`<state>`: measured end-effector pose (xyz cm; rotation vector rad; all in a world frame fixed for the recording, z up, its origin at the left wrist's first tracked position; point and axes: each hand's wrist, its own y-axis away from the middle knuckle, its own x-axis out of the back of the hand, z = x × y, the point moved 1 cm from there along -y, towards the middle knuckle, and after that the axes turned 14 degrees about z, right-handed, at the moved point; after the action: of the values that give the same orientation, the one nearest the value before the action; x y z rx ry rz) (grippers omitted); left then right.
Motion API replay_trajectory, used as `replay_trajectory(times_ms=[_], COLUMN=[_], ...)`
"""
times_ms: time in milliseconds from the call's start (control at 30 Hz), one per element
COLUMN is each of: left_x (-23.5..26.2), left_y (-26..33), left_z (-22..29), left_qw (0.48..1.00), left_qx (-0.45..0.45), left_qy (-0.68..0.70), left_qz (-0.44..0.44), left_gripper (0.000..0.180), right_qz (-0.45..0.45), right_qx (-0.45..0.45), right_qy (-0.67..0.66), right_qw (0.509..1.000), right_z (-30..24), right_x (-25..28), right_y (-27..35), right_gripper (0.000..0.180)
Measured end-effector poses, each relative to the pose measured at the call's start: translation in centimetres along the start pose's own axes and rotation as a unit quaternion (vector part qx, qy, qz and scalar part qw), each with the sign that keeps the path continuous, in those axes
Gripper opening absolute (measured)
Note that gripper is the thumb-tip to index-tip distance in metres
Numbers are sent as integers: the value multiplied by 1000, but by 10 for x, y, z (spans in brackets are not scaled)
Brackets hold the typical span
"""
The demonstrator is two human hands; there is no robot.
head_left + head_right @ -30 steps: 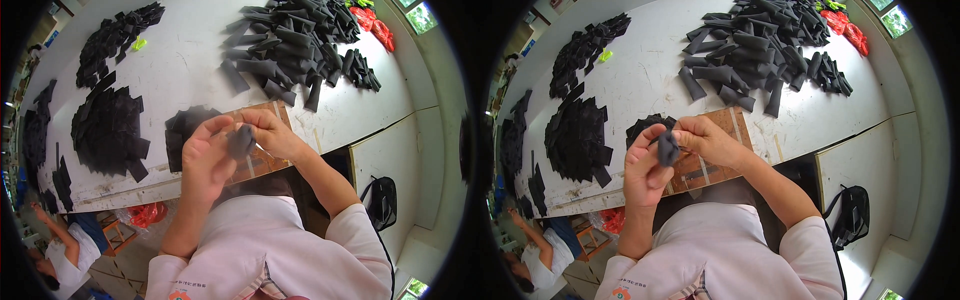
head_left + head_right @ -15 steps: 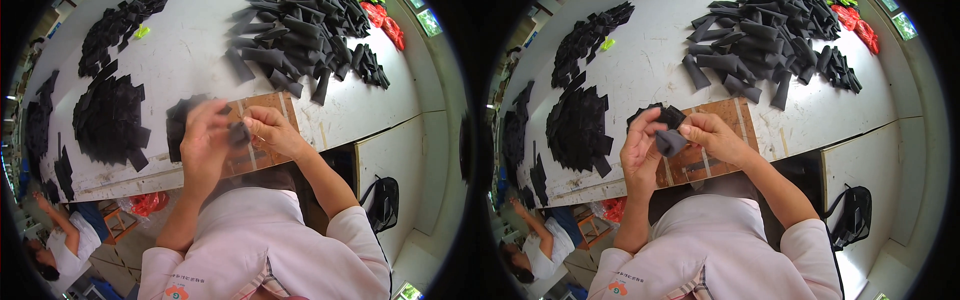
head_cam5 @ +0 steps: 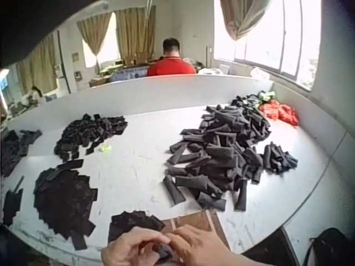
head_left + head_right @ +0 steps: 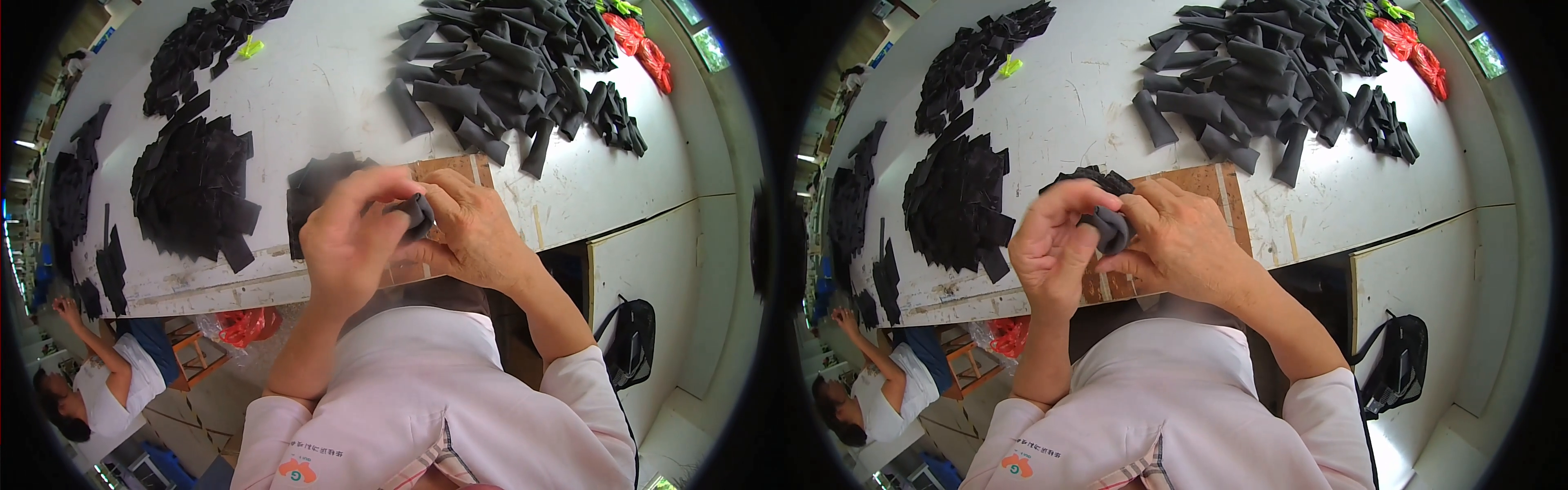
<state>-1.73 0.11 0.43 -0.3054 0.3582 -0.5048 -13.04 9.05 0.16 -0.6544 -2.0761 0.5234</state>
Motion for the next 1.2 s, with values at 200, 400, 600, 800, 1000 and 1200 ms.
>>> replay_trajectory(times_ms=[200,400,600,800,1000,1200], left_x=[2,5,12,3,-7,-12], left_y=[3,13,13,-12,-4,-3], left_z=[-5,11,-8,-15,-13,-7], left_qw=[999,980,989,985,989,976], left_qx=[-3,24,75,126,84,111], left_qy=[19,94,121,65,-66,-174], left_qz=[-37,176,41,-102,-101,-67], left_gripper=[6,11,16,18,11,9], right_qz=[28,45,-73,-30,5,15], right_qx=[-24,25,-11,-25,-60,-68], right_qy=[51,118,54,14,-73,-103], right_qw=[998,992,996,999,996,992], right_z=[-4,-12,18,11,14,19], right_x=[-5,-1,-10,-3,-9,-7], right_y=[5,-1,13,10,17,18], right_gripper=[41,34,29,28,25,26])
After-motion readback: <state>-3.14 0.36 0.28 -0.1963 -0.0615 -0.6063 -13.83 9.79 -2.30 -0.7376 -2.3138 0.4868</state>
